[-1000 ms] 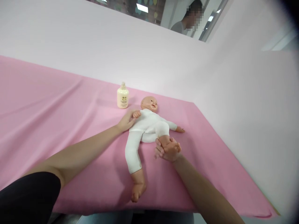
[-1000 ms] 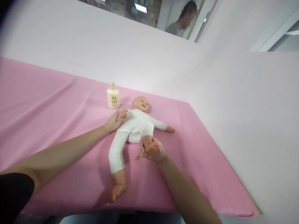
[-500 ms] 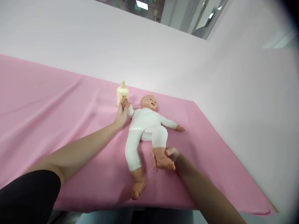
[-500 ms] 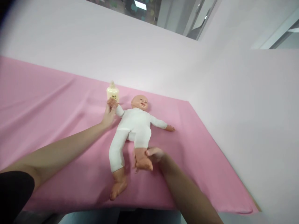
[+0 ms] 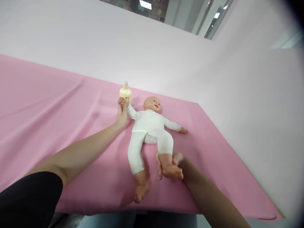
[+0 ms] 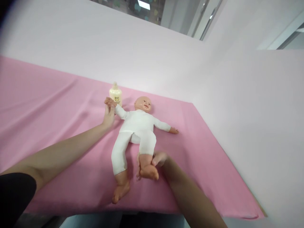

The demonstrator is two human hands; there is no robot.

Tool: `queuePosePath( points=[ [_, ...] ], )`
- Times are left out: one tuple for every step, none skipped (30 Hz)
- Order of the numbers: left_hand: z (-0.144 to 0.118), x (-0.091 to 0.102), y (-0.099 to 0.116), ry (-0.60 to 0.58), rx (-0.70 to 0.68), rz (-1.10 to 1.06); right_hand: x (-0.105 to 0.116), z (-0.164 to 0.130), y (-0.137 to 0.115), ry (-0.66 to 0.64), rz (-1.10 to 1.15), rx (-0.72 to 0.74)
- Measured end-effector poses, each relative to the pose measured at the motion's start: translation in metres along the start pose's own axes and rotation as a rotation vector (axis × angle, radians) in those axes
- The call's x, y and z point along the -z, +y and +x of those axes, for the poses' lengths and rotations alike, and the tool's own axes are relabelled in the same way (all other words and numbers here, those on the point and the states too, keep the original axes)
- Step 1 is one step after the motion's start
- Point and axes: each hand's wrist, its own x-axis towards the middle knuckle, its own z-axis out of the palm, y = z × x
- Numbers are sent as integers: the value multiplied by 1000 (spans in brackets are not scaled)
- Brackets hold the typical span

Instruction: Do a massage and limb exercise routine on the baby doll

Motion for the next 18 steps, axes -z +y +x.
queuePosePath(
  points=[
    [-5,-2,6,-47,-54,35,3,-1,0,20,27,97],
    [-9,-4,12,-139,-127,79,4,-2,-1,46,50,188],
    [-13,-6,18,-266,-210,126,5,-2,-4,103,80,260],
    [-16,-7,23,-409,-296,176,4,-1,-7,178,116,307],
    [-17,-8,28,-549,-385,223,2,0,-12,266,155,330],
    [-18,-9,32,-667,-472,268,-1,2,-16,363,198,341],
    [-18,-9,35,-755,-546,309,-4,3,-20,463,242,343],
    [-18,-10,37,-814,-605,344,-7,5,-23,548,281,340],
    [-18,-10,38,-847,-644,373,-10,6,-26,607,311,336],
    [-17,-10,39,-863,-662,392,-11,7,-27,632,327,334],
    [-17,-11,39,-863,-661,401,-12,7,-28,637,333,333],
    [-18,-11,39,-847,-644,396,-12,7,-27,627,330,329],
    [-19,-11,38,-814,-610,377,-11,6,-25,606,317,320],
    [-19,-11,36,-758,-561,342,-10,5,-23,575,296,310],
    [-19,-11,33,-682,-499,295,-8,4,-20,530,266,302],
    [-19,-11,29,-588,-428,239,-6,3,-16,465,226,276],
    [-17,-10,24,-479,-350,181,-5,2,-13,389,181,232],
    [-14,-8,18,-361,-274,122,-5,1,-10,310,139,175]
  ],
)
